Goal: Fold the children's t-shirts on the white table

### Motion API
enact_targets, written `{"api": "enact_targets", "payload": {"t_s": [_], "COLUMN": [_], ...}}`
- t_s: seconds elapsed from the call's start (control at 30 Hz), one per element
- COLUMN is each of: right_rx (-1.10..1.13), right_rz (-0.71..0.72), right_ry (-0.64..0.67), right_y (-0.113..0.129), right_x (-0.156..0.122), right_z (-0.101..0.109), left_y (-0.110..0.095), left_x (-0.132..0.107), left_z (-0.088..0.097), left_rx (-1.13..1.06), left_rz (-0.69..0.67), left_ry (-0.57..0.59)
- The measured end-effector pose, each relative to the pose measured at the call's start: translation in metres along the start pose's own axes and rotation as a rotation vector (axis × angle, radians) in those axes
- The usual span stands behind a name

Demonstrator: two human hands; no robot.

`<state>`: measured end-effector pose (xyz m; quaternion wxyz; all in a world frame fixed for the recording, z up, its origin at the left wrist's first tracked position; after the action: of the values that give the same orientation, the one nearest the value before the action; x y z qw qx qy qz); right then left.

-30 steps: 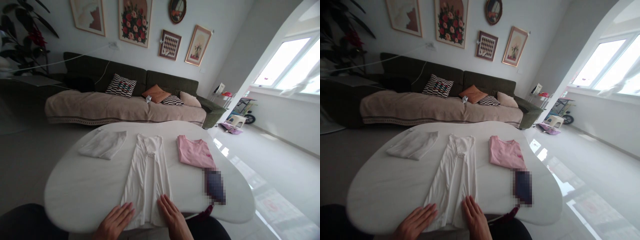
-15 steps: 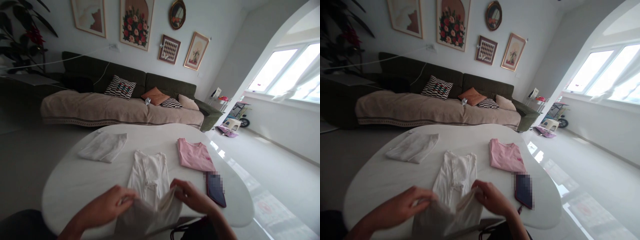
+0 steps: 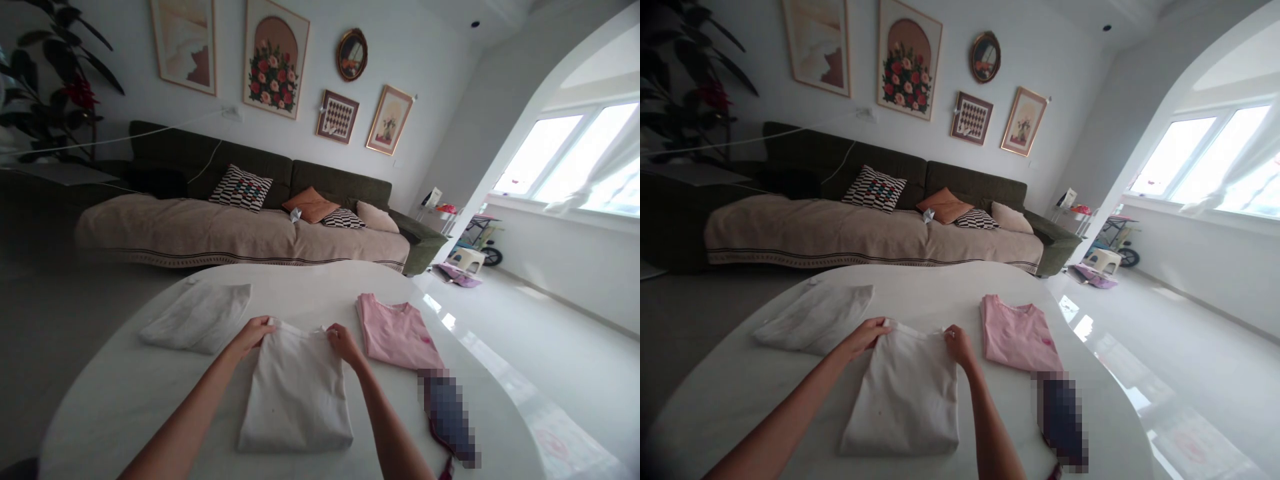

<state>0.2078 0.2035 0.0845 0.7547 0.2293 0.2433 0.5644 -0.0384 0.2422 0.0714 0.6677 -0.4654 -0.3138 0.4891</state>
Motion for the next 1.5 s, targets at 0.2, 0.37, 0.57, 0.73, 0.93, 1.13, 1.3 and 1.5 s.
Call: {"api": "enact_targets", "payload": {"t_s": [0.2, 0.37, 0.57, 0.73, 0.93, 1.13, 1.3, 1.5], "right_rx": [-0.095, -0.169, -0.152, -0.053, 0.016, -0.055, -0.080, -0.143], "right_rz": [-0.043, -0.057, 0.071, 0.283, 0.419, 0.394, 0.345, 0.389], "right_ry": [-0.116, -0.100, -0.105, -0.273, -0.360, -0.164, -0.120, 0.010], "right_y": [-0.003, 0.000, 0.041, 0.089, 0.074, 0.009, 0.034, 0.108], "right_x": [0.018, 0.012, 0.009, -0.022, -0.099, -0.166, -0.191, -0.197], "right_z": [0.006, -0.008, 0.039, 0.120, 0.129, 0.046, -0.013, -0.100], "left_y": [0.001, 0.005, -0.031, -0.112, -0.138, -0.062, -0.045, -0.037], "left_x": [0.029, 0.027, 0.026, 0.000, -0.087, -0.168, -0.148, -0.085], "left_z": [0.010, 0.004, 0.027, 0.069, 0.057, -0.015, -0.030, -0.036], "left_rx": [0.254, 0.396, 0.336, 0.227, 0.261, 0.349, 0.575, 0.688], "left_rz": [0.004, 0.006, -0.058, -0.307, -0.498, -0.429, -0.425, -0.321], "left_ry": [-0.114, -0.154, -0.144, -0.244, -0.224, 0.070, 0.058, 0.016]}}
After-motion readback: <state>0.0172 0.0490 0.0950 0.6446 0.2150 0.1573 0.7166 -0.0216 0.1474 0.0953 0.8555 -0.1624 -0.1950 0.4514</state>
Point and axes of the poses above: each hand's wrist, its own x-axis towards the middle knuckle, its own z-axis out of the back of the hand, y = z × x, the point moved 8 cm from there along x, towards the middle knuckle, and after that the axes turned 8 degrees about -z, right-handed, at the moved point
